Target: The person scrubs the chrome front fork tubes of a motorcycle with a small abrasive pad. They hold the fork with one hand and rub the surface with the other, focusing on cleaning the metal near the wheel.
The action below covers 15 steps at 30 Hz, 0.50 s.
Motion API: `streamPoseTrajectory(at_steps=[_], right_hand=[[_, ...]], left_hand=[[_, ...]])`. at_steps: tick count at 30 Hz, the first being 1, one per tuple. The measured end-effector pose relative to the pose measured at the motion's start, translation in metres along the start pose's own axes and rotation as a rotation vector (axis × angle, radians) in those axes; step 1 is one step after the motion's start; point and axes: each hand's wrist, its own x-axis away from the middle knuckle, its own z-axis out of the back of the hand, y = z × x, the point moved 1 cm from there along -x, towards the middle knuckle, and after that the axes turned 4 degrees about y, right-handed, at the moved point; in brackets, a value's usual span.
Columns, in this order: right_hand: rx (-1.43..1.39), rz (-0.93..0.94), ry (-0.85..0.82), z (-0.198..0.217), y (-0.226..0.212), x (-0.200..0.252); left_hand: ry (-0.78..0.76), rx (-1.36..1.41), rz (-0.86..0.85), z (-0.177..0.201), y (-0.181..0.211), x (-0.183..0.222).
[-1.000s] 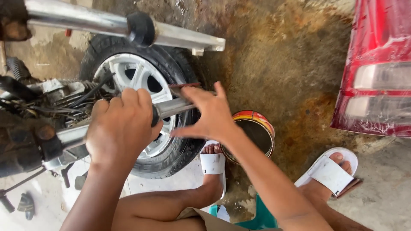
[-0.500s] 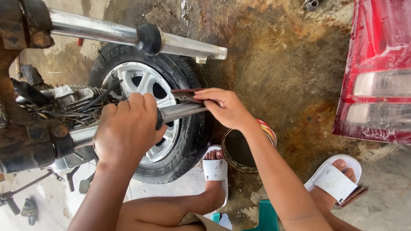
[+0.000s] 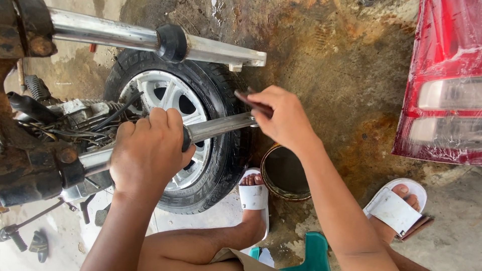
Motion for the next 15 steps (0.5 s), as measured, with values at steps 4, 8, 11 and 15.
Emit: streamPoseTrajectory(at_steps=[4, 8, 11, 15], right_hand=[[-0.101, 0.142, -0.167, -0.018, 0.004, 0.015], [0.097, 0.112, -0.151, -0.035, 0.008, 0.018], [0.147, 0.124, -0.145, -0.035, -0.016, 0.033], [0.254, 0.086, -0.092, -0.044, -0.002, 0.021]], left_hand=[[0.008, 0.005, -0.001, 0.0, 0.0, 0.0], [0.007, 0.009, 0.004, -0.001, 0.0, 0.0], [0.009, 0.0, -0.005, 0.001, 0.001, -0.001], [-0.042, 0.017, -0.019, 0.001, 0.0, -0.001]])
